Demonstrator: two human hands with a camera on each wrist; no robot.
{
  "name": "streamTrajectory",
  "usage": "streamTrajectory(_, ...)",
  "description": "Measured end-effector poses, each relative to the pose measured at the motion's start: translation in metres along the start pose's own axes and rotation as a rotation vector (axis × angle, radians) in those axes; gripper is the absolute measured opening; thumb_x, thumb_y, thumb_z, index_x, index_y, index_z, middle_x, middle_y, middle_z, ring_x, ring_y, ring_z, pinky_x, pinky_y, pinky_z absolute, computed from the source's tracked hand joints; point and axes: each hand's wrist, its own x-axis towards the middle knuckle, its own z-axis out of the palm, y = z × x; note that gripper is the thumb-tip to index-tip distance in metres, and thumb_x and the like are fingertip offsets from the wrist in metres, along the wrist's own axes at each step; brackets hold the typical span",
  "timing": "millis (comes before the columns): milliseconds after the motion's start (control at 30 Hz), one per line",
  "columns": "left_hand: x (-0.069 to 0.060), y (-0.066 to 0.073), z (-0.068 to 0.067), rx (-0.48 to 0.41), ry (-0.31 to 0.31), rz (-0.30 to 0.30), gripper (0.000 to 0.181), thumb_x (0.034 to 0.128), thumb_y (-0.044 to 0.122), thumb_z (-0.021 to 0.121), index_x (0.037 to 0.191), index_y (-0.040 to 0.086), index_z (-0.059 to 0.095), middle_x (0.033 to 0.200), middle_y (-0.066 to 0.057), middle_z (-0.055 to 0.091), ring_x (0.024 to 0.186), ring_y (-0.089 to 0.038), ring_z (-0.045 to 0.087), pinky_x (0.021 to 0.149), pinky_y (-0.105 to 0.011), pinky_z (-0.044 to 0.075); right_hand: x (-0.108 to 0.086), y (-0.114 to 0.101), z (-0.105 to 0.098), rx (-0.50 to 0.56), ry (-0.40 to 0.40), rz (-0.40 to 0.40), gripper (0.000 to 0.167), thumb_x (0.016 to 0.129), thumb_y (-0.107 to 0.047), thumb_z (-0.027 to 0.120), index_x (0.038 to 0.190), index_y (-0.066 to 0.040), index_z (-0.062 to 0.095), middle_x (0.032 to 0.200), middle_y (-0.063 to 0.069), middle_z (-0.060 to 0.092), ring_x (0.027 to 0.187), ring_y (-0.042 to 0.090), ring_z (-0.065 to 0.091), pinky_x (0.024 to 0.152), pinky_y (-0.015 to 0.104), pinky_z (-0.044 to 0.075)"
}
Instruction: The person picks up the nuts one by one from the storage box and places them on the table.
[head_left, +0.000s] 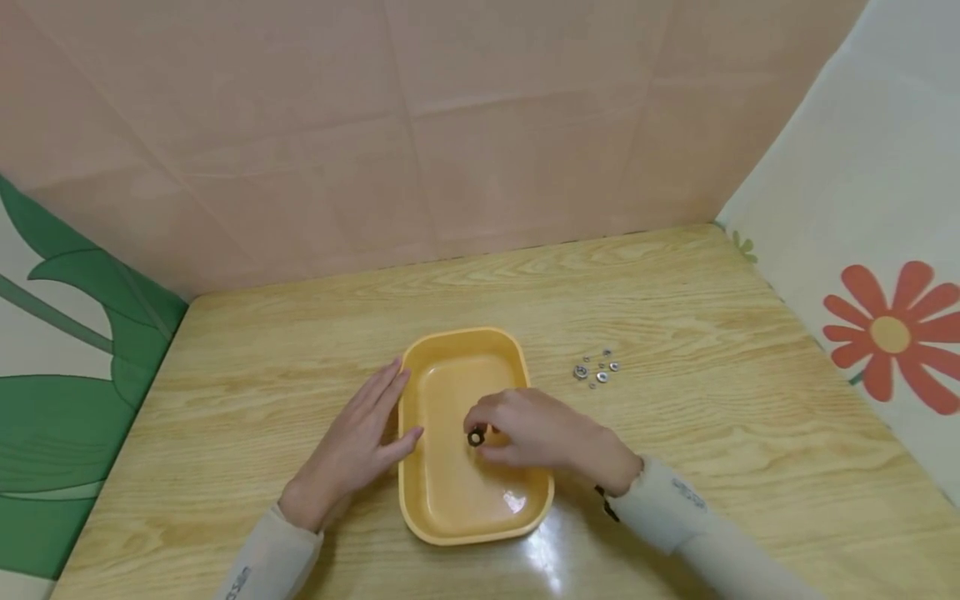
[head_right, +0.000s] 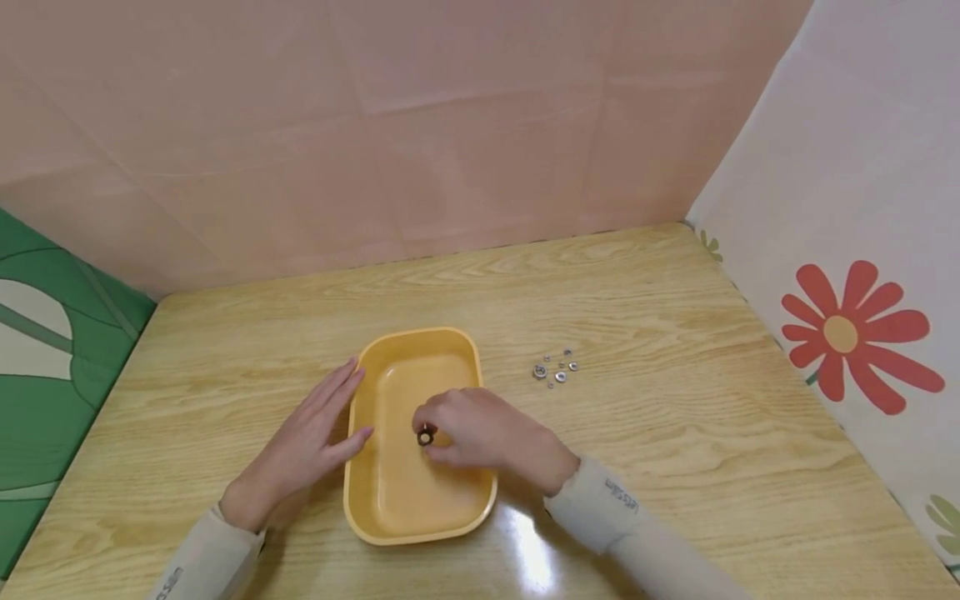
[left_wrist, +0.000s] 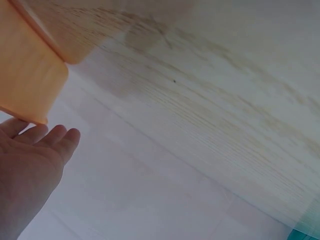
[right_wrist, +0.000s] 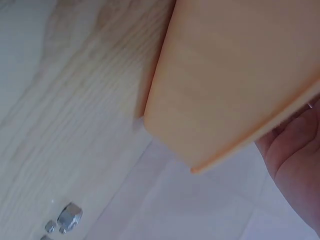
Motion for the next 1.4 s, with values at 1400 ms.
streamTrajectory(1400,0.001,0.001,0.0,-0.007,-0.004,0.008,0.081,0.0949,0.043,0.062,0.154,-0.001,0.029,0.164,-0.017,0.023,0.151,-0.034,0.026,0.122,-0.052,0.027,-0.04,0.027,-0.042,-0.067,0.166,0.114,0.019,0.088,-0.018,0.073,0.107,-0.013,0.073,0.102,-0.005,0.073,0.088,0.014,0.069,0.074,0.026,0.057)
